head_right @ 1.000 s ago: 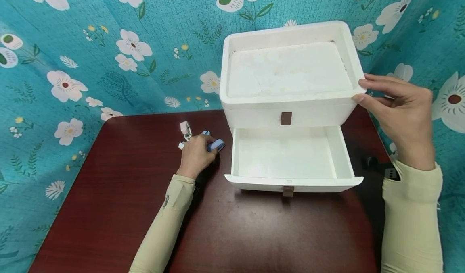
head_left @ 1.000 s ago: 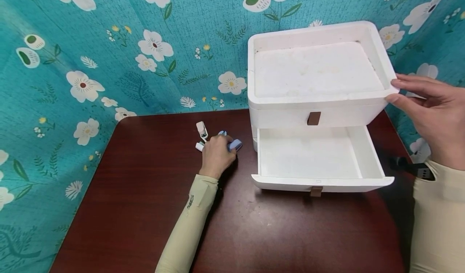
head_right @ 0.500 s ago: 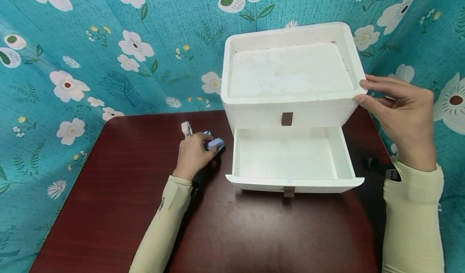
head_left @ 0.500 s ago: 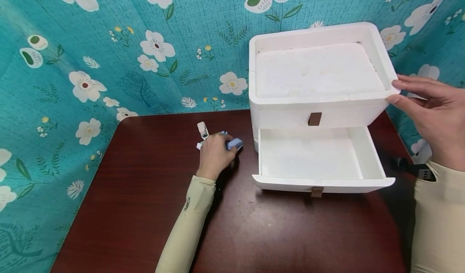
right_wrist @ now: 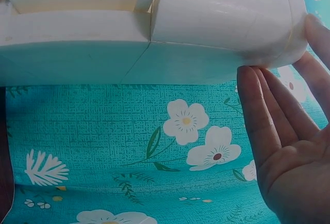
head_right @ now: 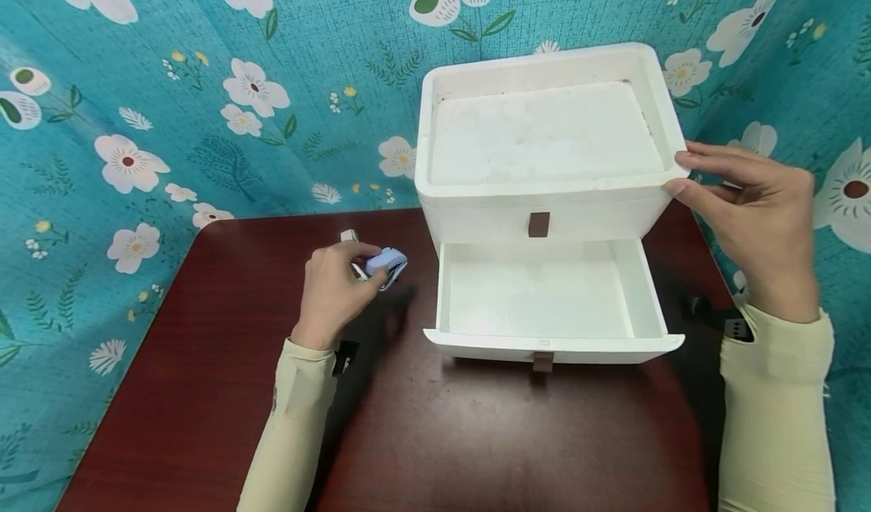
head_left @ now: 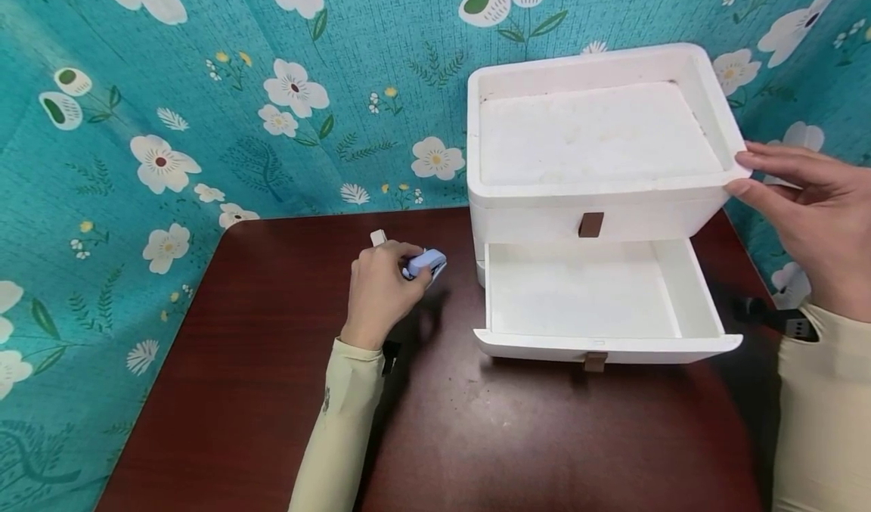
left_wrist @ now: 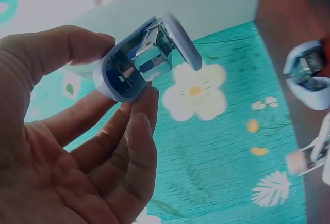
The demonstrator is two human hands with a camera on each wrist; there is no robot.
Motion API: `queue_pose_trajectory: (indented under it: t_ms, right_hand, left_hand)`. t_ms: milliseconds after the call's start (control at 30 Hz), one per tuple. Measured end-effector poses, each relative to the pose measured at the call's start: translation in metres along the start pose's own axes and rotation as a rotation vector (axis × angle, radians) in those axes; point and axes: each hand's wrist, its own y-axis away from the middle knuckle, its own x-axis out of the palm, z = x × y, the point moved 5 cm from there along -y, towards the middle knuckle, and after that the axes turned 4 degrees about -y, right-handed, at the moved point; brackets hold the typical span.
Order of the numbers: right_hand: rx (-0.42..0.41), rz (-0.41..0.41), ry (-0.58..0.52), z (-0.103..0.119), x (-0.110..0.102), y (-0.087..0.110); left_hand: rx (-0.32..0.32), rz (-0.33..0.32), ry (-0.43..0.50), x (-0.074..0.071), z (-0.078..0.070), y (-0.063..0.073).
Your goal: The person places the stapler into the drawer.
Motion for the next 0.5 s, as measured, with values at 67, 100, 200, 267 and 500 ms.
queue_pose_trajectory:
  t_ms: [67, 100, 200, 267, 500]
  right_hand:
    - [-0.012, 0.001, -0.010, 0.000, 0.001, 0.000]
    - [-0.017, 0.001, -0.014, 0.000, 0.001, 0.000]
    - [-0.026, 0.005, -0.020, -0.001, 0.001, -0.001]
    - [-0.020, 0.005, -0.015, -0.001, 0.001, -0.001]
    - [0.015, 0.000, 0.007, -0.003, -0.001, -0.001]
  left_hand:
    - [0.008, -0.014, 0.012, -0.008, -0.003, 0.002]
    - [0.013, -0.020, 0.020, -0.012, -0.005, 0.003]
    - [0.026, -0.038, 0.049, -0.022, -0.010, 0.006]
    - [0.037, -0.052, 0.071, -0.029, -0.013, 0.008]
    - [0.091, -0.086, 0.154, -0.047, -0.029, 0.009]
